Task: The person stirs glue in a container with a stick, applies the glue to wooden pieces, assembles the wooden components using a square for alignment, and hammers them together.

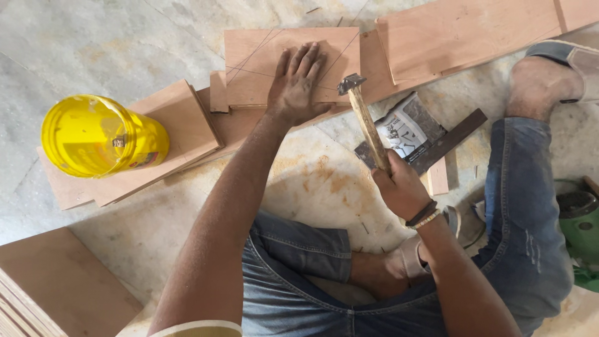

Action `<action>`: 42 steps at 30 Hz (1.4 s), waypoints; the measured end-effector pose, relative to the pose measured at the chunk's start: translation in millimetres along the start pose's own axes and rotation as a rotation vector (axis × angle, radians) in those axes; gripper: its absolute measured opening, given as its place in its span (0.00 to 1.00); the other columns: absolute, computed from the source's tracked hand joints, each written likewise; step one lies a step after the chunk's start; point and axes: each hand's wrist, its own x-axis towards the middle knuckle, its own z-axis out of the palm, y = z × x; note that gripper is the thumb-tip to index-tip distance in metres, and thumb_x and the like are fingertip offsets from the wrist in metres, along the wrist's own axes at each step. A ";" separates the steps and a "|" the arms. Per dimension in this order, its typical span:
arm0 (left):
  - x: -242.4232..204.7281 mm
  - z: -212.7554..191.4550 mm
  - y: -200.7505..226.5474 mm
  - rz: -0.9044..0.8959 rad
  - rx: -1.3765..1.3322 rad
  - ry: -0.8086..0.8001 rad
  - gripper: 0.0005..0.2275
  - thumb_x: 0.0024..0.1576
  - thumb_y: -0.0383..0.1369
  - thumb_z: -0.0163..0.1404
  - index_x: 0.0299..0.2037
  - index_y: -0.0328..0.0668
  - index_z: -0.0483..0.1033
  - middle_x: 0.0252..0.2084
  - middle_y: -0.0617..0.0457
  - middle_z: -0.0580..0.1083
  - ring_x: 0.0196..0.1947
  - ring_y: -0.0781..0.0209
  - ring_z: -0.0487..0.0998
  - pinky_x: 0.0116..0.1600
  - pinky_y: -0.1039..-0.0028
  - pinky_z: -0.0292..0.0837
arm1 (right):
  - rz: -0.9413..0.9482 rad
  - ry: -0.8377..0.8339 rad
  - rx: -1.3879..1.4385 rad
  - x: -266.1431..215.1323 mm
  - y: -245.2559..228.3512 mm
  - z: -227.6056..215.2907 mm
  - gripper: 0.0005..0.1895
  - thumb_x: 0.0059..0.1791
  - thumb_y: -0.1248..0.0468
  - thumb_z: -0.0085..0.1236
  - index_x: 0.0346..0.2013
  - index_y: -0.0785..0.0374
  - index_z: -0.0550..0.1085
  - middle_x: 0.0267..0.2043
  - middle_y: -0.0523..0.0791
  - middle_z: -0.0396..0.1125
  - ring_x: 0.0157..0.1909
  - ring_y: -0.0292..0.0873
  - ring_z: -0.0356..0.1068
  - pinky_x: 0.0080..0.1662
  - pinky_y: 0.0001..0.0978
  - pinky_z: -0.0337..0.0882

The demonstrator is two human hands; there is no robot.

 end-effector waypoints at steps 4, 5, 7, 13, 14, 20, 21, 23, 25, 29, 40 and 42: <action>-0.3 2.0 2.0 0.007 0.022 0.034 0.51 0.52 0.74 0.33 0.78 0.50 0.33 0.81 0.51 0.33 0.79 0.57 0.29 0.76 0.57 0.14 | 0.012 -0.026 -0.067 6.7 -21.0 -13.5 0.09 0.52 0.63 0.53 0.41 0.67 0.67 0.27 0.51 0.64 0.28 0.47 0.64 0.32 0.42 0.65; 0.0 1.8 2.4 0.009 0.028 0.023 0.50 0.52 0.74 0.32 0.78 0.50 0.33 0.81 0.51 0.33 0.79 0.56 0.29 0.76 0.57 0.14 | 0.092 -0.046 -0.061 7.6 -32.2 -19.4 0.09 0.52 0.63 0.53 0.40 0.67 0.67 0.26 0.49 0.64 0.26 0.44 0.63 0.30 0.40 0.65; 1.0 1.4 0.4 0.004 0.042 0.018 0.50 0.53 0.74 0.31 0.78 0.50 0.33 0.81 0.51 0.32 0.79 0.56 0.29 0.76 0.56 0.15 | 0.038 -0.015 -0.035 1.6 -57.3 -35.6 0.09 0.53 0.63 0.53 0.42 0.66 0.68 0.24 0.45 0.62 0.22 0.39 0.62 0.26 0.34 0.64; 2.1 8.1 1.6 -0.003 0.004 0.056 0.50 0.53 0.73 0.32 0.78 0.51 0.35 0.81 0.52 0.33 0.79 0.57 0.30 0.77 0.55 0.18 | -0.367 0.246 0.210 -41.8 -67.6 -48.8 0.15 0.57 0.66 0.48 0.59 0.66 0.65 0.28 0.40 0.63 0.25 0.33 0.62 0.28 0.28 0.64; 2.0 8.7 1.5 -0.003 -0.006 0.063 0.49 0.53 0.73 0.32 0.78 0.51 0.35 0.81 0.52 0.33 0.79 0.57 0.30 0.78 0.55 0.18 | -0.377 0.272 0.266 -39.0 -57.7 -38.4 0.15 0.56 0.66 0.48 0.58 0.65 0.65 0.28 0.39 0.63 0.25 0.32 0.62 0.28 0.27 0.64; -2.4 6.5 4.4 0.007 -0.027 0.085 0.49 0.54 0.70 0.38 0.79 0.50 0.36 0.81 0.51 0.34 0.80 0.55 0.32 0.78 0.54 0.19 | -0.069 0.076 -0.273 15.0 -21.6 -18.1 0.09 0.56 0.66 0.56 0.49 0.68 0.69 0.28 0.43 0.64 0.30 0.37 0.65 0.35 0.39 0.66; -1.1 4.9 3.7 0.000 -0.032 0.092 0.49 0.54 0.70 0.40 0.79 0.50 0.37 0.81 0.50 0.35 0.80 0.54 0.32 0.78 0.54 0.20 | 0.044 0.074 -0.261 14.5 -26.7 -29.1 0.09 0.56 0.66 0.56 0.48 0.67 0.69 0.26 0.42 0.64 0.28 0.37 0.66 0.34 0.39 0.66; -1.9 5.4 6.6 -0.002 -0.037 0.074 0.50 0.54 0.70 0.40 0.78 0.49 0.36 0.81 0.50 0.35 0.80 0.54 0.32 0.77 0.53 0.20 | 0.042 0.112 -0.144 -1.8 -41.9 -51.1 0.09 0.55 0.66 0.53 0.49 0.66 0.69 0.25 0.41 0.64 0.26 0.37 0.65 0.31 0.36 0.66; -1.6 5.4 6.1 0.001 -0.028 0.092 0.50 0.54 0.70 0.40 0.79 0.48 0.37 0.81 0.49 0.35 0.80 0.54 0.32 0.77 0.52 0.20 | -0.204 0.198 0.069 -22.1 -56.7 -59.3 0.13 0.54 0.69 0.50 0.54 0.65 0.68 0.27 0.42 0.63 0.24 0.36 0.63 0.28 0.33 0.65; 0.5 8.6 3.9 0.005 -0.039 0.144 0.49 0.53 0.69 0.41 0.78 0.49 0.37 0.80 0.49 0.37 0.79 0.54 0.33 0.77 0.52 0.21 | -0.287 0.259 0.197 -16.9 -62.3 -28.2 0.11 0.54 0.68 0.51 0.52 0.65 0.68 0.30 0.44 0.64 0.27 0.36 0.64 0.31 0.31 0.67; -1.7 5.4 2.7 -0.001 -0.093 0.137 0.49 0.53 0.68 0.44 0.78 0.50 0.39 0.81 0.52 0.38 0.79 0.55 0.34 0.78 0.53 0.23 | -0.139 0.271 0.211 -14.5 -94.2 -79.4 0.09 0.55 0.67 0.51 0.50 0.67 0.71 0.27 0.52 0.65 0.26 0.47 0.64 0.31 0.42 0.65; -1.1 11.1 2.2 0.004 -0.102 0.144 0.48 0.54 0.67 0.43 0.78 0.48 0.39 0.81 0.50 0.38 0.80 0.55 0.34 0.78 0.52 0.22 | -0.461 0.401 0.462 -3.2 -77.2 -45.9 0.11 0.53 0.68 0.51 0.49 0.66 0.67 0.33 0.46 0.70 0.23 0.33 0.65 0.28 0.31 0.65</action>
